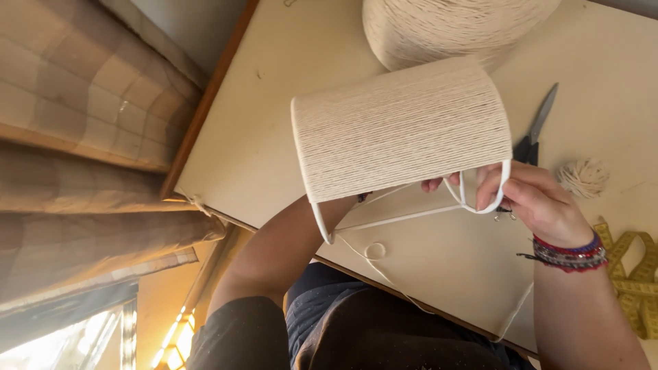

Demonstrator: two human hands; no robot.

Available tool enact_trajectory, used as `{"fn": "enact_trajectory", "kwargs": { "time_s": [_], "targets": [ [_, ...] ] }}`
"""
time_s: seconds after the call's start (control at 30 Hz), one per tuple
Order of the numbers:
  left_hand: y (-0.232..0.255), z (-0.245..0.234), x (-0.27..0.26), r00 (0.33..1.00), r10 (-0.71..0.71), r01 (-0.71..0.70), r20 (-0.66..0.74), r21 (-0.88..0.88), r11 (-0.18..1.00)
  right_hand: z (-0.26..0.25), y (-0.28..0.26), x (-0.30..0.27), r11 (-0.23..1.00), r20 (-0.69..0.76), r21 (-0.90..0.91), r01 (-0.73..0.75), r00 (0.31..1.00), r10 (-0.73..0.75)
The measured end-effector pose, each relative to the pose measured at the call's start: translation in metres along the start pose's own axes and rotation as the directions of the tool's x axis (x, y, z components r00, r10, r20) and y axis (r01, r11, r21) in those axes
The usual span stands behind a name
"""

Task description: A person is meticulously wrapping white string around a wire lampshade frame, tying knots to secure the string, and using scissors to cut it.

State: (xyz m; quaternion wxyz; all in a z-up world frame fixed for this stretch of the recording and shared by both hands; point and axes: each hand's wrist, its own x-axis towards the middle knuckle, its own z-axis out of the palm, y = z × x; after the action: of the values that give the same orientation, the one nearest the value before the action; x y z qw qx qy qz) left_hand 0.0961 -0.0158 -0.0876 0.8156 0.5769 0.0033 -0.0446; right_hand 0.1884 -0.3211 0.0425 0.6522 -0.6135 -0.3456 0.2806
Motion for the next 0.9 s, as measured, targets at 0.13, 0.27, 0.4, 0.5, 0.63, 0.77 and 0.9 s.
{"fn": "enact_trajectory", "kwargs": {
  "time_s": [0.13,0.27,0.4,0.5,0.63,0.77,0.9],
  "targets": [
    [0.011,0.006,-0.001,0.999,0.033,-0.033,0.008,0.032,0.999,-0.006,0.007,0.007,0.991,0.125,0.036,0.133,0.983,-0.136],
    [0.03,0.009,-0.01,0.998,0.069,-0.069,0.004,0.074,0.995,-0.037,0.049,-0.019,0.953,0.04,-0.236,-0.189,0.978,0.204],
    [0.052,0.012,-0.013,0.994,0.113,-0.114,0.009,0.112,0.987,-0.013,0.03,-0.007,0.97,-0.029,-0.237,-0.044,0.999,0.039],
    [0.073,0.015,-0.016,0.989,0.146,-0.147,0.018,0.142,0.979,0.0,0.025,-0.006,0.985,-0.174,0.167,-0.033,0.983,0.062],
    [0.091,0.026,-0.067,0.995,0.091,-0.078,0.051,-0.208,0.975,-0.009,0.04,-0.012,0.935,-0.272,0.35,-0.057,0.949,0.16],
    [0.083,0.038,-0.077,0.994,0.108,-0.09,0.016,-0.446,0.89,-0.008,0.013,-0.006,0.924,-0.321,0.111,-0.366,0.867,0.382],
    [0.084,0.047,-0.074,0.977,0.212,-0.209,-0.026,-0.323,0.923,-0.018,0.012,-0.014,0.931,-0.313,0.016,-0.365,0.882,0.352]
  ]
}}
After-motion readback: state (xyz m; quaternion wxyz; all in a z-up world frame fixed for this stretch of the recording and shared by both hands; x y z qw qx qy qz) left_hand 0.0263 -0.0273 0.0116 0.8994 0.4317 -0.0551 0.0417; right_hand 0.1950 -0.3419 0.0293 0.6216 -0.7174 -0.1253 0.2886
